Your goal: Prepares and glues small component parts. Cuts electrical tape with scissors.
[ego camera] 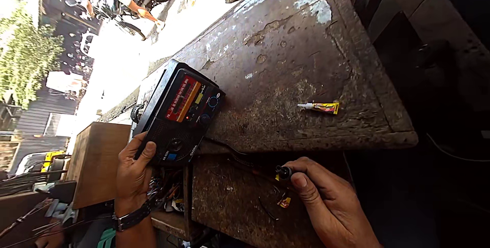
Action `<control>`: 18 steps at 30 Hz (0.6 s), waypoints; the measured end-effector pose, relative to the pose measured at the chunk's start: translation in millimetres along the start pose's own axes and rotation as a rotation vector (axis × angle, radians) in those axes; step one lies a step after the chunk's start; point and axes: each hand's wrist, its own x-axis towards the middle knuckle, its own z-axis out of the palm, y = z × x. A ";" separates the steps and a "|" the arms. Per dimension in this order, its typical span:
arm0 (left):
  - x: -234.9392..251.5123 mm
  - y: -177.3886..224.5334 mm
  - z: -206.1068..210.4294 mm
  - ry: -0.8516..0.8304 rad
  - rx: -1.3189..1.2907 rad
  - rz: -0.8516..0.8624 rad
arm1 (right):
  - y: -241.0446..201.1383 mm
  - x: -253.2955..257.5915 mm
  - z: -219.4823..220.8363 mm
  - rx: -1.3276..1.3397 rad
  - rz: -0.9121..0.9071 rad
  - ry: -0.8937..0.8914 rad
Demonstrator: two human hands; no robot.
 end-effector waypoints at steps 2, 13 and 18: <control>0.0 -0.2 -0.3 0.004 -0.008 0.001 | -0.2 0.4 0.6 -0.004 -0.003 -0.004; -4.6 -0.1 2.0 0.013 0.078 0.037 | 0.2 0.3 -0.3 -0.002 0.001 -0.006; -13.4 2.4 5.7 0.049 0.237 0.102 | -4.0 2.8 -1.7 -0.014 0.015 -0.018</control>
